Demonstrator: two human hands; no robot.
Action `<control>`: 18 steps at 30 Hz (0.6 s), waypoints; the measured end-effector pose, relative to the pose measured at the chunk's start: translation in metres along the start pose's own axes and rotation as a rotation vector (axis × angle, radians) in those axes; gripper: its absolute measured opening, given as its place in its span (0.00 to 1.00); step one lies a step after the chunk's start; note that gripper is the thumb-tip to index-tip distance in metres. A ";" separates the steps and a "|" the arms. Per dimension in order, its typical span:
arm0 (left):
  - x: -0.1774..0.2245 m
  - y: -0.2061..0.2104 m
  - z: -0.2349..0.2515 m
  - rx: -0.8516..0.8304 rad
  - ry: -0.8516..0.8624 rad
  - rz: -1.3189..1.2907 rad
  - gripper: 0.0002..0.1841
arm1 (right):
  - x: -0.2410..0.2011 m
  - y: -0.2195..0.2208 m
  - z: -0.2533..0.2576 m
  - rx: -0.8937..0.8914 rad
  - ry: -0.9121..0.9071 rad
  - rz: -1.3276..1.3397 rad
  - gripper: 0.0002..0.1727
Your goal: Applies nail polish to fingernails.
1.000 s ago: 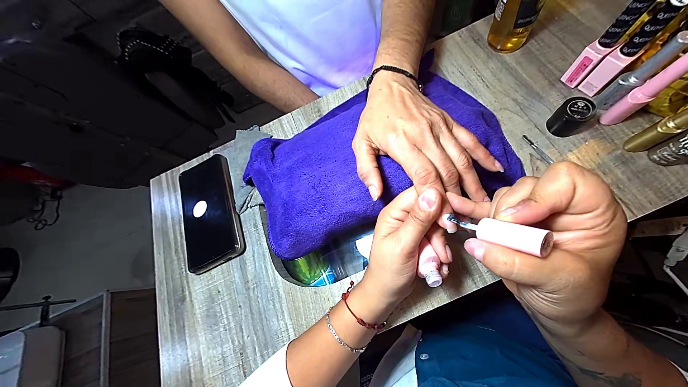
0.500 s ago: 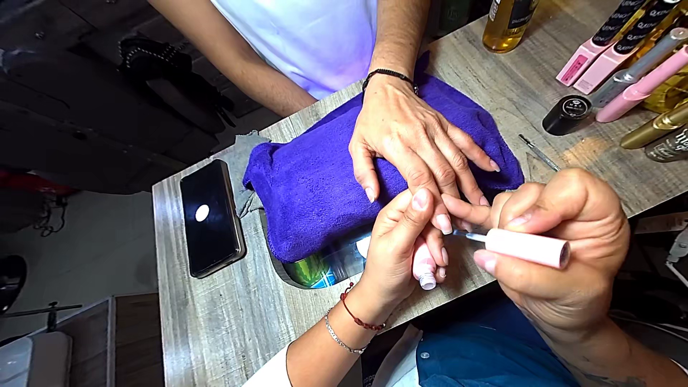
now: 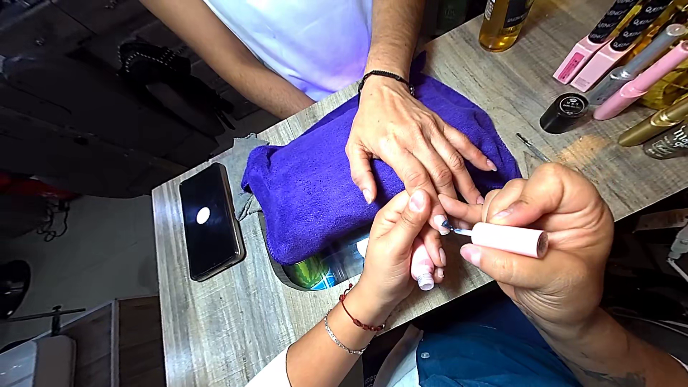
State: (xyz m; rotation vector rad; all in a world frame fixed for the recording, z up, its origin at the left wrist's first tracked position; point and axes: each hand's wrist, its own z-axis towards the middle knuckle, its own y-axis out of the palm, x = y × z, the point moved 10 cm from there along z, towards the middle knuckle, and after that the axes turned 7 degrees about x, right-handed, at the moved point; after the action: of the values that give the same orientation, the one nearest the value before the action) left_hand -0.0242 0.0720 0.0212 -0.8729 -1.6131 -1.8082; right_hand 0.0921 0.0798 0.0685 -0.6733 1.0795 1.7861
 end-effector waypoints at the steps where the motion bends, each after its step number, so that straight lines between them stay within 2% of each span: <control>1: 0.000 0.000 0.000 -0.002 0.002 -0.005 0.18 | 0.000 0.000 -0.001 -0.005 -0.003 -0.002 0.19; 10: 0.002 0.000 0.000 0.025 0.024 0.035 0.18 | -0.006 -0.001 -0.002 -0.035 -0.042 -0.014 0.19; 18: 0.003 -0.004 -0.001 0.088 0.047 0.111 0.15 | -0.011 0.004 0.001 -0.050 -0.143 -0.181 0.18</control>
State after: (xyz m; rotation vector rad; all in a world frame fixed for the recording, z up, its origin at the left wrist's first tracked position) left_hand -0.0291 0.0719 0.0209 -0.8570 -1.5711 -1.6564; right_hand 0.0937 0.0753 0.0795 -0.6420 0.8531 1.6818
